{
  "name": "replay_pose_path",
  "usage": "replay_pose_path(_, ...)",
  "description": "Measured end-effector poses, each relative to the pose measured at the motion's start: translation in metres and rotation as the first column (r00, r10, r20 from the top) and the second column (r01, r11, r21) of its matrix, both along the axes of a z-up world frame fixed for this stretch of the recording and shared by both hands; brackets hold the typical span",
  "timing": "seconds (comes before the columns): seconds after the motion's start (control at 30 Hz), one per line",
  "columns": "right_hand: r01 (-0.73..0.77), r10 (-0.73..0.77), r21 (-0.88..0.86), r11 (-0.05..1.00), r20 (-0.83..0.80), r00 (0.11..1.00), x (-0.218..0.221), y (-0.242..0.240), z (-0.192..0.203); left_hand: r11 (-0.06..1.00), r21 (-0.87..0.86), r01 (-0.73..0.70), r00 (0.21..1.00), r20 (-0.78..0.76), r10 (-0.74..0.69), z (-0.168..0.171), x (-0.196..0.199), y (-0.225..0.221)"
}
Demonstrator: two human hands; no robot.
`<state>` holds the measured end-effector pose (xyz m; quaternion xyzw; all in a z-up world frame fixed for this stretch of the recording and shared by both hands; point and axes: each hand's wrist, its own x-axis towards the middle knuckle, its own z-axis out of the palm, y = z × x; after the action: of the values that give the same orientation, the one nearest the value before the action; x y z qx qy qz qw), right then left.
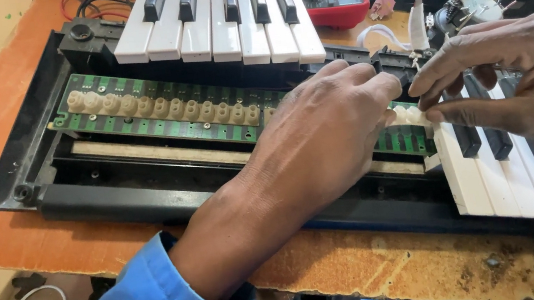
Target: Repairing an electronic keyboard by aligning the internal rubber contact strip and reinstalling the plastic keys.
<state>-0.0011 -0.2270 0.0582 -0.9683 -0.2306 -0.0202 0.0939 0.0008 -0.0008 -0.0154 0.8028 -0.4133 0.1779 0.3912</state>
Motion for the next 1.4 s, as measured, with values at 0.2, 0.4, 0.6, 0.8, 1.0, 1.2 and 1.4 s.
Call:
replay_pose_path(0.2, 0.028, -0.02, -0.18, 0.983, 0.046, 0.999, 0.0, 0.003, 0.007, 0.996, 0.081, 0.031, 0.998, 0.057, -0.036, -0.001, -0.001, -0.009)
replay_pose_path(0.4, 0.027, -0.028, -0.078, 0.997, -0.008, 1.0, -0.002, -0.002, 0.005, 0.998, 0.069, -0.001, 0.999, 0.039, -0.002, 0.005, -0.002, -0.027)
replay_pose_path(0.6, -0.023, 0.011, 0.211, 0.977, 0.059, 0.998, -0.011, -0.019, -0.001, 0.991, 0.131, 0.006, 0.996, 0.09, -0.018, 0.005, -0.001, -0.028)
replay_pose_path(0.8, 0.026, -0.036, 0.091, 0.996, 0.115, 0.993, -0.021, -0.025, -0.003, 0.976, 0.213, 0.035, 0.995, 0.087, -0.055, 0.006, -0.001, -0.029)
replay_pose_path(1.0, -0.256, 0.255, -0.017, 0.967, 0.163, 0.953, -0.018, -0.028, -0.001, 0.997, 0.069, 0.045, 0.999, 0.019, -0.046, 0.012, -0.005, -0.017)
replay_pose_path(1.2, -0.282, 0.286, -0.048, 0.958, 0.145, 0.947, -0.021, -0.02, -0.011, 0.997, 0.068, 0.024, 0.999, 0.022, -0.026, 0.014, -0.007, -0.009)
replay_pose_path(1.4, -0.307, 0.305, -0.025, 0.951, 0.221, 0.926, -0.022, -0.021, -0.011, 0.996, 0.094, 0.004, 1.0, 0.013, -0.005, 0.011, -0.006, -0.012)
